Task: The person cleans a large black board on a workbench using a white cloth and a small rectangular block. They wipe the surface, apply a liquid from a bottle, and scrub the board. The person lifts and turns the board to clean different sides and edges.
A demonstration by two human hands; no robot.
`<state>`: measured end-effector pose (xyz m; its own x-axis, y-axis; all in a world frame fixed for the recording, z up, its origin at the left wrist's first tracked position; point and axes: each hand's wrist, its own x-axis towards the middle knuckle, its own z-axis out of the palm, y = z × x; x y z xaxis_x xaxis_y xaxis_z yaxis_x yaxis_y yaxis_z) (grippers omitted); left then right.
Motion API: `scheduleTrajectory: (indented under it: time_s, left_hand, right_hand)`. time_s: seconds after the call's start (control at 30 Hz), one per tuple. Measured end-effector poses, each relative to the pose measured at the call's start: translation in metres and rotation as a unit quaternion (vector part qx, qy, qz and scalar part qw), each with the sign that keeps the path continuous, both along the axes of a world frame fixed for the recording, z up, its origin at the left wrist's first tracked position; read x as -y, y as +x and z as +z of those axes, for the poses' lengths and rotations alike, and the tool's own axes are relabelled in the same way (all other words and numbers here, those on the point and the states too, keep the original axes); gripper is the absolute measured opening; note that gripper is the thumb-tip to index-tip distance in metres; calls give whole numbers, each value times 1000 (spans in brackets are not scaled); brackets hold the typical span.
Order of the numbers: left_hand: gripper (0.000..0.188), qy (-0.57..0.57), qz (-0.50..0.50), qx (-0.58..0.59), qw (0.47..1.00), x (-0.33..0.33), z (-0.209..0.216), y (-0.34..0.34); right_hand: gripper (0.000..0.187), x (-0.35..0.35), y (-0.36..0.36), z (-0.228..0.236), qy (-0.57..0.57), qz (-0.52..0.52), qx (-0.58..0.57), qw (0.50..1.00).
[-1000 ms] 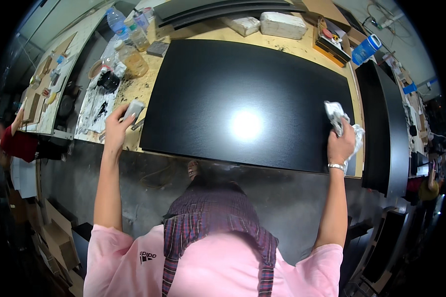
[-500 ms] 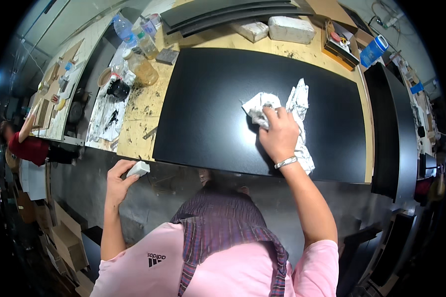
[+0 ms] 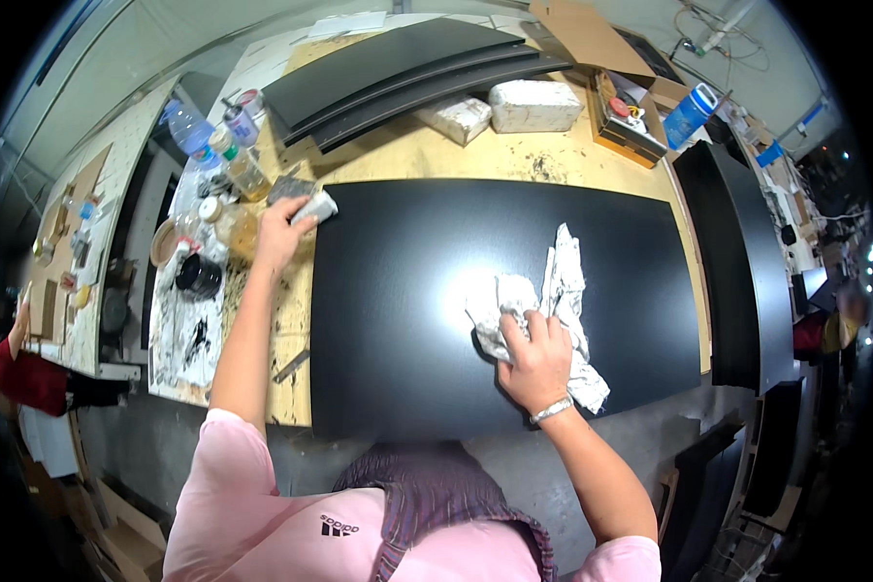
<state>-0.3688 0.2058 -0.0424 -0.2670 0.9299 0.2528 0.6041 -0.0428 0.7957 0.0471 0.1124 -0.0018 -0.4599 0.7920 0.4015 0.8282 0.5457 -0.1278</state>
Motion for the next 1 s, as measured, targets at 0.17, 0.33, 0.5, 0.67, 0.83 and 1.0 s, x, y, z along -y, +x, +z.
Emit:
scheduleTrajectory:
  time_s: [0.17,0.33,0.5,0.67,0.83,1.0]
  left_hand:
    - [35,-43,30,-132,990,-83,16,-17]
    - [39,-17,-8,0,1000,-61,-2,-32]
    - [41,-96,-74,87,989,61,15,-3]
    - [40,-126,-107,45,985,98,46,4]
    - [34,-32,33,-16,999,-1,7,-9]
    - [34,1,89,-69,994,-36,12,-2]
  right_hand:
    - [45,-2,0,-1,-1,-11,-4,1000]
    - [44,-4,-4,-4,8,-9,-13,1000]
    - [44,-3,-2,-4,15,-13,-17,1000]
    - [50,1,-4,-1,-2,-16,24,1000]
    - [51,1,-7,0,-20,2,16,1000]
    - [49,2,-1,-3,-12,-10,12,1000]
